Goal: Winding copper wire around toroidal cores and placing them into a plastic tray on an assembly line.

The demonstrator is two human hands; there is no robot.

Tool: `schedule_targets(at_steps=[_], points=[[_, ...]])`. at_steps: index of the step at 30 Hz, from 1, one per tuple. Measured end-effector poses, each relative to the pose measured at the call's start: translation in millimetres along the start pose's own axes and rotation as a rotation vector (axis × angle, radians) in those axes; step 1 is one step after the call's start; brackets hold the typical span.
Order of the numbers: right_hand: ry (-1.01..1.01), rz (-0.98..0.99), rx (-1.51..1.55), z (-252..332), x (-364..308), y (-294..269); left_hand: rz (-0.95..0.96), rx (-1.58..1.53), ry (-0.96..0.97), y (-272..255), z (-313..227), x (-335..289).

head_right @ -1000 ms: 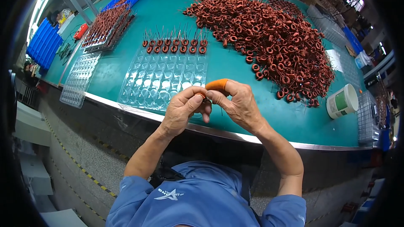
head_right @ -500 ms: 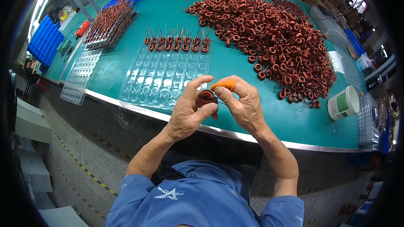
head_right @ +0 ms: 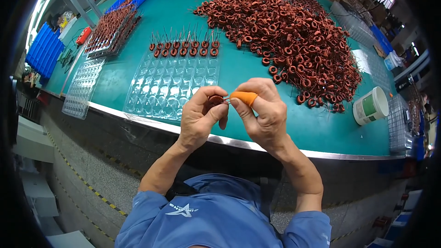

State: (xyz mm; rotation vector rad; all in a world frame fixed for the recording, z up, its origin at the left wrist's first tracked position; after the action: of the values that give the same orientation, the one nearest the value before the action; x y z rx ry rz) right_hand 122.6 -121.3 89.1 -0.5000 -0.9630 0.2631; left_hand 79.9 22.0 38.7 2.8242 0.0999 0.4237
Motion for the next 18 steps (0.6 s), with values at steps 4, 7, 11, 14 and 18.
schedule_targets(at_steps=[4, 7, 11, 14, 18], points=[[0.226, 0.080, 0.302, -8.3, -3.5, -1.4, 0.106, -0.199, -0.041, 6.7, -8.1, -4.4], [0.477, 0.093, 0.655, -14.2, -10.0, 9.3, 0.120, -0.329, -0.055, 10.1, -8.1, -4.7], [0.489, 0.085, 0.709, -15.2, -15.4, 16.8, 0.113, -0.344, -0.093, 6.5, -8.3, -5.6], [0.377, 0.064, 0.566, -12.9, -17.0, 17.3, 0.089, -0.271, -0.092, 7.0, -10.9, -4.1], [0.535, 0.028, 0.795, -24.3, -25.3, 29.9, 0.025, -0.182, -0.063, 5.3, -4.6, -3.7]])
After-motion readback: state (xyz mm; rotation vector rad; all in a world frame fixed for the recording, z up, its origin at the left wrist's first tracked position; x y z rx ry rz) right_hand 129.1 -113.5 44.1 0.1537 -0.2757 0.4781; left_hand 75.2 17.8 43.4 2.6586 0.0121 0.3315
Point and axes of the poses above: each hand's wrist, its own x-axis towards the middle knuckle, its own y-axis out of the palm, z = x × y, the point moved 4 cm from there along x, towards the middle knuckle, and after that the axes turned 5 degrees about -x, right-handed, at the moved point
